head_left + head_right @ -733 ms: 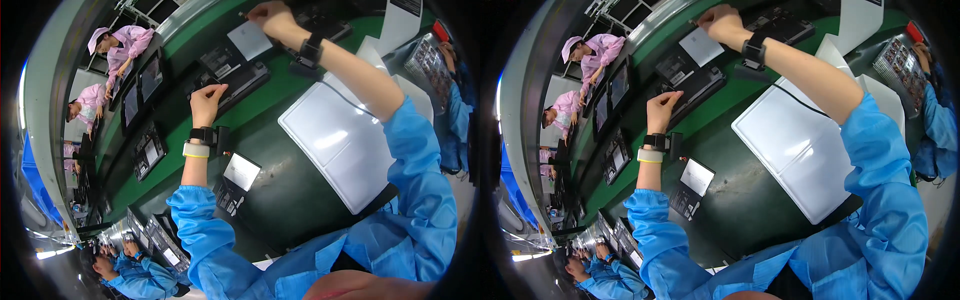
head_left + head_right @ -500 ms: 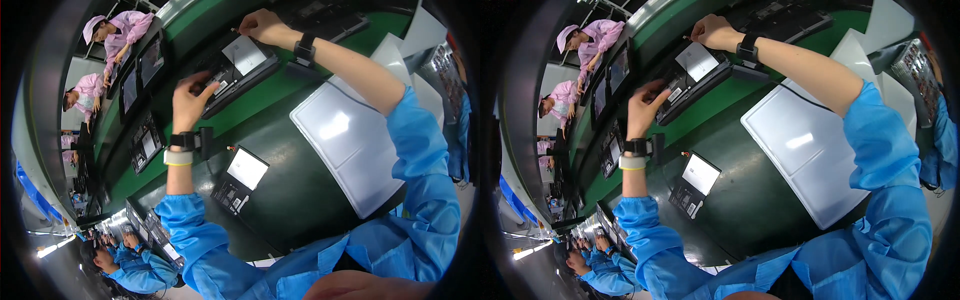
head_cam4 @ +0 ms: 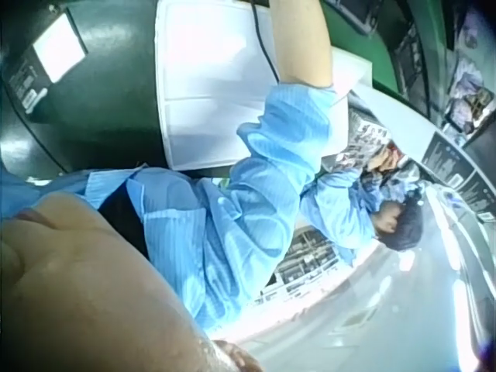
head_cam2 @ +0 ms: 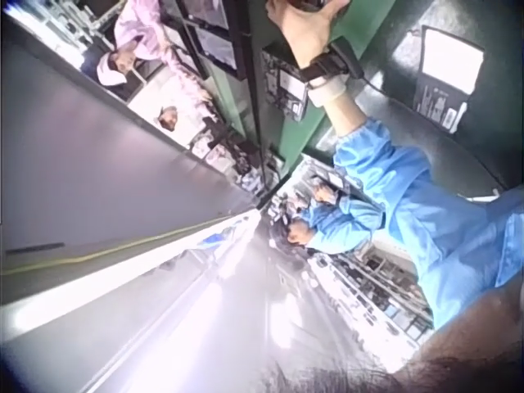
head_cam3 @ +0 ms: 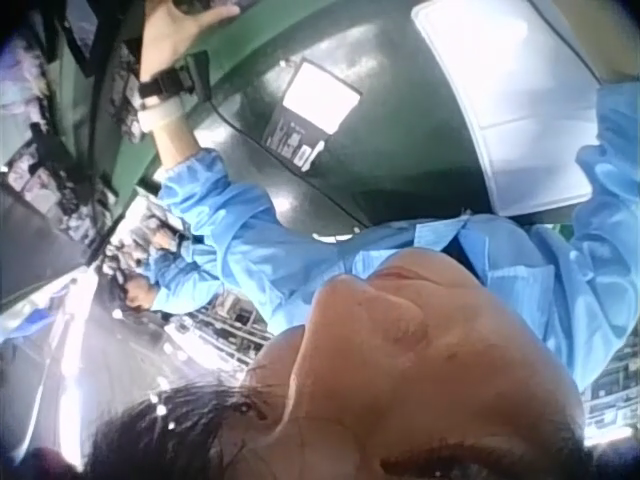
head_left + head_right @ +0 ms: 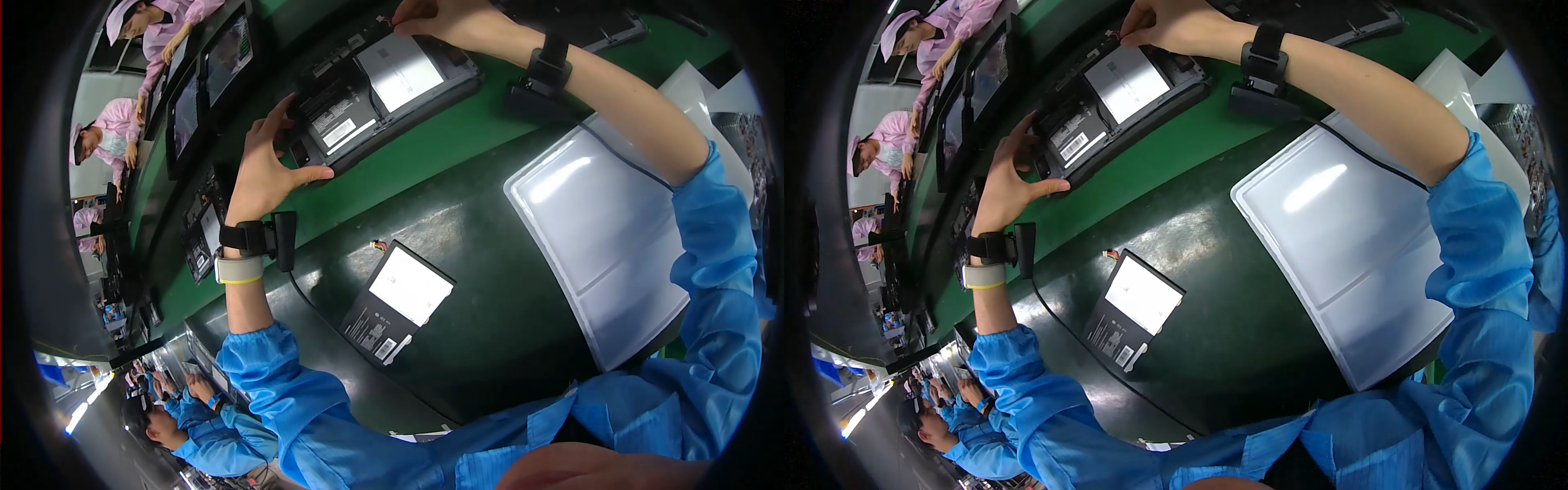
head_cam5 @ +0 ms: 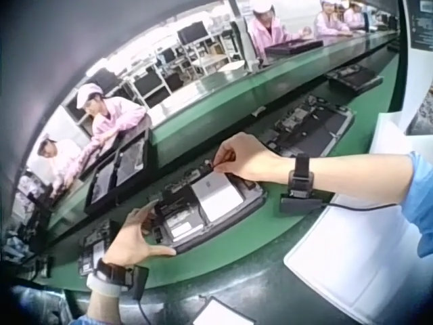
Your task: Applying labels and installing batteries into laptop chassis on an assembly line.
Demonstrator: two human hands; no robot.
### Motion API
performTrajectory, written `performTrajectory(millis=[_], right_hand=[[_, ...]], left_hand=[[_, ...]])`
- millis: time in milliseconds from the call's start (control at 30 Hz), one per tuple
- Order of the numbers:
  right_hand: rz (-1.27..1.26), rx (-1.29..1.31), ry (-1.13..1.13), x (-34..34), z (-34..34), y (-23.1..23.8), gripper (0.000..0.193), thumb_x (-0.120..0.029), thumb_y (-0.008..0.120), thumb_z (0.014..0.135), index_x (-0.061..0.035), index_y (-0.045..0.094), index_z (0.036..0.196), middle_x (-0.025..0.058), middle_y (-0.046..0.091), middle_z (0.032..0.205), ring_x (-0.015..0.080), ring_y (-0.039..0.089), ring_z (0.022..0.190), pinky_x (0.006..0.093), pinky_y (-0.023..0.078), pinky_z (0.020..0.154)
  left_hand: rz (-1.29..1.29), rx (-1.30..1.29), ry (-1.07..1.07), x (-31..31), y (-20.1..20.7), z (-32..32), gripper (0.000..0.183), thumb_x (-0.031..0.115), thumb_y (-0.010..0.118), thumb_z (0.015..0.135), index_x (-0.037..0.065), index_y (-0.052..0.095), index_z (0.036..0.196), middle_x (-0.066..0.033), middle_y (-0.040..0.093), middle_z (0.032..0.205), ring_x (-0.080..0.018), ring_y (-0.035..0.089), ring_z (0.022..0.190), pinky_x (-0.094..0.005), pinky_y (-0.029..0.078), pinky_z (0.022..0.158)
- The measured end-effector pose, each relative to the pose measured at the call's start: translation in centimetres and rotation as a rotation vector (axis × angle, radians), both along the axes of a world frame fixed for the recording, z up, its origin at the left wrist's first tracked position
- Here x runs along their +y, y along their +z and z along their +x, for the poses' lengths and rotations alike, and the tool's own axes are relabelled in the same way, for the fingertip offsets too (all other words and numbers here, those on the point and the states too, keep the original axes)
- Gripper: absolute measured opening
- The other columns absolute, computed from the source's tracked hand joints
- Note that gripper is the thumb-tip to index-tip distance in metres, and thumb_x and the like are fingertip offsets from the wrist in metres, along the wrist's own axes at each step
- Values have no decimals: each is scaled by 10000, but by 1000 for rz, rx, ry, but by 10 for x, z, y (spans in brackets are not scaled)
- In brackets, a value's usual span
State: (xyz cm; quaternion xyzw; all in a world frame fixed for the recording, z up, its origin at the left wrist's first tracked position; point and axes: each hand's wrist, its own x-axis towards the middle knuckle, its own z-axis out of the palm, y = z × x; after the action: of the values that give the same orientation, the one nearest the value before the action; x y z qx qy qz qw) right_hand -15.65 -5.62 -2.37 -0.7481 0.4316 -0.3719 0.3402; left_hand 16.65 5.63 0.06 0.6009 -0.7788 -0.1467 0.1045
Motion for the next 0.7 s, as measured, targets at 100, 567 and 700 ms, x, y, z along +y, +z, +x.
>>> performTrajectory(millis=[100,567,700], right_hand=[[-13,16,57,-4,-4,-4,189,-85,779,856,43,745,990,165,763,880,225,741,800,319,578,731],[-195,245,265,12,-9,-25,671,-275,861,791,-11,614,1356,161,629,1335,305,624,1225,383,520,1025],[-311,445,397,18,-9,-21,1145,-380,942,651,53,336,1521,249,369,1531,376,387,1443,429,377,1196]], left_hand=[[-5,-33,-5,-2,0,-5,1190,291,1003,560,110,408,1574,-142,593,1299,-263,600,1184,-393,522,972],[78,-24,46,-3,-2,9,1163,265,1013,512,71,476,1526,-142,598,1222,-271,641,1082,-383,545,960],[73,-46,31,-6,-1,12,1158,296,1012,506,82,491,1518,-143,598,1227,-271,642,1086,-379,547,953]])
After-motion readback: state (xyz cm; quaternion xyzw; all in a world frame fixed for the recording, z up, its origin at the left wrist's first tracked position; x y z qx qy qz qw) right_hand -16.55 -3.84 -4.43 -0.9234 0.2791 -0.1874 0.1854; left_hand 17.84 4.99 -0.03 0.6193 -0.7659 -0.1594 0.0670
